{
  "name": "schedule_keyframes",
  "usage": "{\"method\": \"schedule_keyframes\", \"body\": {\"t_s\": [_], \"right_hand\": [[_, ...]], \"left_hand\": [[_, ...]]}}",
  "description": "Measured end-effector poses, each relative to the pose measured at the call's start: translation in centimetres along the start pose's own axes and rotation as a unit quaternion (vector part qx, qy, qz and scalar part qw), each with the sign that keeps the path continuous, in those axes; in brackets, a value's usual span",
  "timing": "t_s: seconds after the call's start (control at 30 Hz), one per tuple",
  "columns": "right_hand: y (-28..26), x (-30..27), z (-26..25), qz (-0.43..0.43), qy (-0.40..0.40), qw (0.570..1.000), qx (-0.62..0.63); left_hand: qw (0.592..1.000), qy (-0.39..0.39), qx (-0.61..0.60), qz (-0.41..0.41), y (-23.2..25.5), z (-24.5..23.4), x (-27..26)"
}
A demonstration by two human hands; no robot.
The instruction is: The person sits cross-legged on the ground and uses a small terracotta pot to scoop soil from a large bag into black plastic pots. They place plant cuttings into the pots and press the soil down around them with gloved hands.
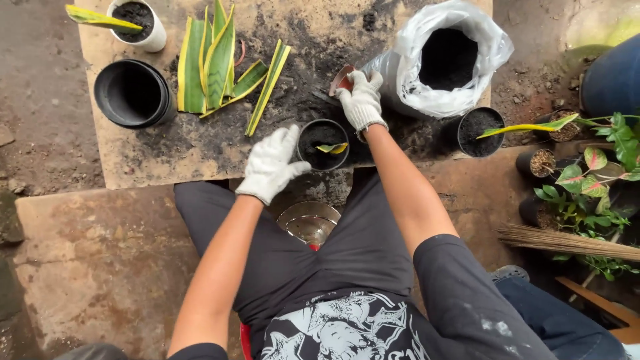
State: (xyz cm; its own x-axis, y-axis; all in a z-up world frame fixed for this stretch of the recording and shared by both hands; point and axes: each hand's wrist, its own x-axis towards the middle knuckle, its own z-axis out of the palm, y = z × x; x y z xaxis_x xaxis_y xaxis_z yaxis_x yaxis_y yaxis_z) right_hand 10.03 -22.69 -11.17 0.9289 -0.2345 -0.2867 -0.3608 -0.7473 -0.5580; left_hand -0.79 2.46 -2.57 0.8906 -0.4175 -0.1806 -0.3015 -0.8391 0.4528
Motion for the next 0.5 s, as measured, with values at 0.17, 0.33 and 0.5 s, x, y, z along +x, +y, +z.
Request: {"method": "schedule_keyframes", "body": {"t_s": [0.17, 0.33, 0.5], "right_hand": [[0.7, 0.3, -1.2, -0.061, 0.026, 0.995, 0.068], [-2.1, -2.6, -6.7, -0.087, -0.002, 0.990, 0.108], [-3.1, -3.8, -10.7, -0.214, -0.007, 0.956, 0.202]], "left_hand": [[0.995, 0.096, -0.012, 0.035, -2.3, -1.7, 1.8], [0.991, 0.114, -0.076, 0.000, 0.1, -5.4, 4.3], [0.959, -0.010, -0.238, -0.152, 4.3, -9.0, 7.9]]}}
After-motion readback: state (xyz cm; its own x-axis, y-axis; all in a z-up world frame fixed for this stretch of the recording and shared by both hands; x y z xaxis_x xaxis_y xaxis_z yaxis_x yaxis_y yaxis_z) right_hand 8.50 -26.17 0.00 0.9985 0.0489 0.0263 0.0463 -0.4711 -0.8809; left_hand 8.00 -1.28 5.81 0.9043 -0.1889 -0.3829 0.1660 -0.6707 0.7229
